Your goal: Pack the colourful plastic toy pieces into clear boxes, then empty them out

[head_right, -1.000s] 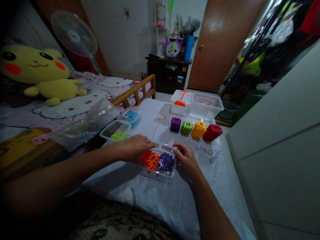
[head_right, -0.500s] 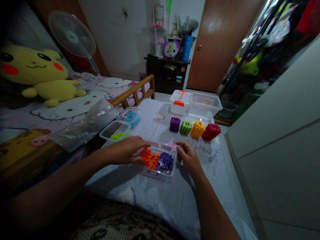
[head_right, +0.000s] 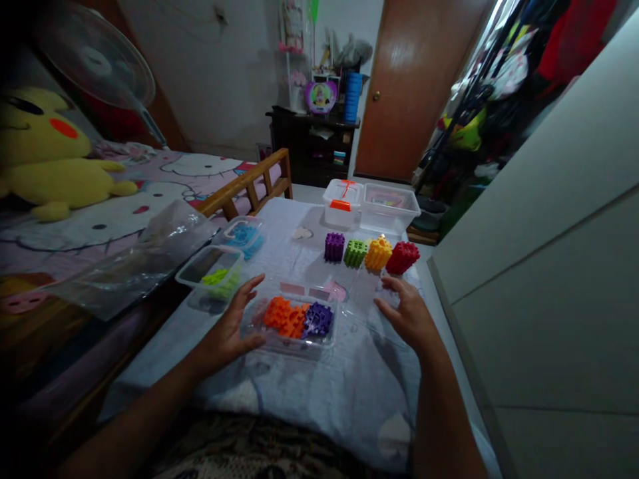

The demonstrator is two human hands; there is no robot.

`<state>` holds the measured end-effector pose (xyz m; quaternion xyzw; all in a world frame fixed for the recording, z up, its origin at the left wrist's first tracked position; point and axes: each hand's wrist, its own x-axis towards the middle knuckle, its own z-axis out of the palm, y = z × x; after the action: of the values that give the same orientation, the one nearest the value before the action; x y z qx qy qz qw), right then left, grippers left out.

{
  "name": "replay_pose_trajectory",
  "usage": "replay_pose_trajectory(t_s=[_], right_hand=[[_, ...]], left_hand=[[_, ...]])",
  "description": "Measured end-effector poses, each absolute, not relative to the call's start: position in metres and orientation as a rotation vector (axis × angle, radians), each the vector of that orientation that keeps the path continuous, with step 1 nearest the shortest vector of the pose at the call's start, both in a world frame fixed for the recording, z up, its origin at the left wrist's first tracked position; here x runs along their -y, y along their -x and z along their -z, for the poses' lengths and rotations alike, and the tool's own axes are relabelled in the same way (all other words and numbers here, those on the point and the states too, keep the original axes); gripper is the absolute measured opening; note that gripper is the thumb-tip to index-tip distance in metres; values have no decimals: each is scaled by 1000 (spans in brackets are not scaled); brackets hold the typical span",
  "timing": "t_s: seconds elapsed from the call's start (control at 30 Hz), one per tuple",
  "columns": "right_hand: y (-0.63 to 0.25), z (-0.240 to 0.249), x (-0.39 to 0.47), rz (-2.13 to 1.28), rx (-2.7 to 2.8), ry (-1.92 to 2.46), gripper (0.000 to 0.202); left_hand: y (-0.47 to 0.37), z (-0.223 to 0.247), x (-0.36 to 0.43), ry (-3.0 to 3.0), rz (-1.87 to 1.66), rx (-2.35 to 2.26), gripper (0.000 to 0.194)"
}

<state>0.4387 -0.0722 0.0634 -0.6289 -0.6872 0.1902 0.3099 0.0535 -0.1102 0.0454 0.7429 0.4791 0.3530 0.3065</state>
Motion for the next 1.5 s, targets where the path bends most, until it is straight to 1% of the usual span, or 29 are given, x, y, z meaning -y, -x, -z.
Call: replay_pose_trajectory(t_s=[0.1, 0.17, 0.23, 0.3, 0.43, 0.6, 0.73, 0.9, 1.07, 1.17, 1.27, 1.4, 1.47, 1.5], right_hand=[[-450, -53, 77, -444, 2128, 1819, 84], [-452, -42, 78, -451, 2243, 1974, 107], [-452, -30, 77, -445, 2291, 2086, 120], [-452, -22, 74, -414, 2304, 2123, 125], [-457, -18, 67, -350, 2292, 2111, 124], [-458, -22, 63, -359, 2309, 2007, 117], [-462, -24, 65, -377, 2275, 1941, 113], [-478, -30, 73, -481, 2190, 1813, 99], [-460, -55, 85, -483, 2154, 1634, 89], [-425, -72, 87, -392, 2246, 1545, 92], [-387, -83, 85, -294, 2358, 1497, 98], [-348, -88, 78, -218, 2453, 1502, 97], [-336, -89, 77, -208, 2502, 1512, 97], [-332, -89, 76, -207, 2523, 1516, 98]], left_hand=[[-51, -32, 114, -1926, -885, -1270, 111], [-51, -28, 114, -1939, -841, -1283, 115], [-53, -26, 113, -1957, -837, -1287, 114], [-55, -24, 111, -1956, -865, -1289, 108], [-59, -20, 111, -1925, -901, -1293, 93], [-63, -20, 111, -1882, -913, -1320, 87], [-66, -19, 108, -1867, -1007, -1317, 83], [-70, -19, 102, -1752, -1056, -1323, 78], [-82, -18, 102, -1578, -1067, -1362, 84], [-90, -15, 105, -1525, -1066, -1333, 91], [-92, -12, 108, -1454, -1056, -1203, 97], [-85, -13, 109, -1307, -1054, -1012, 103], [-81, -17, 108, -1222, -1092, -975, 101], [-80, -20, 107, -1183, -1117, -991, 96]])
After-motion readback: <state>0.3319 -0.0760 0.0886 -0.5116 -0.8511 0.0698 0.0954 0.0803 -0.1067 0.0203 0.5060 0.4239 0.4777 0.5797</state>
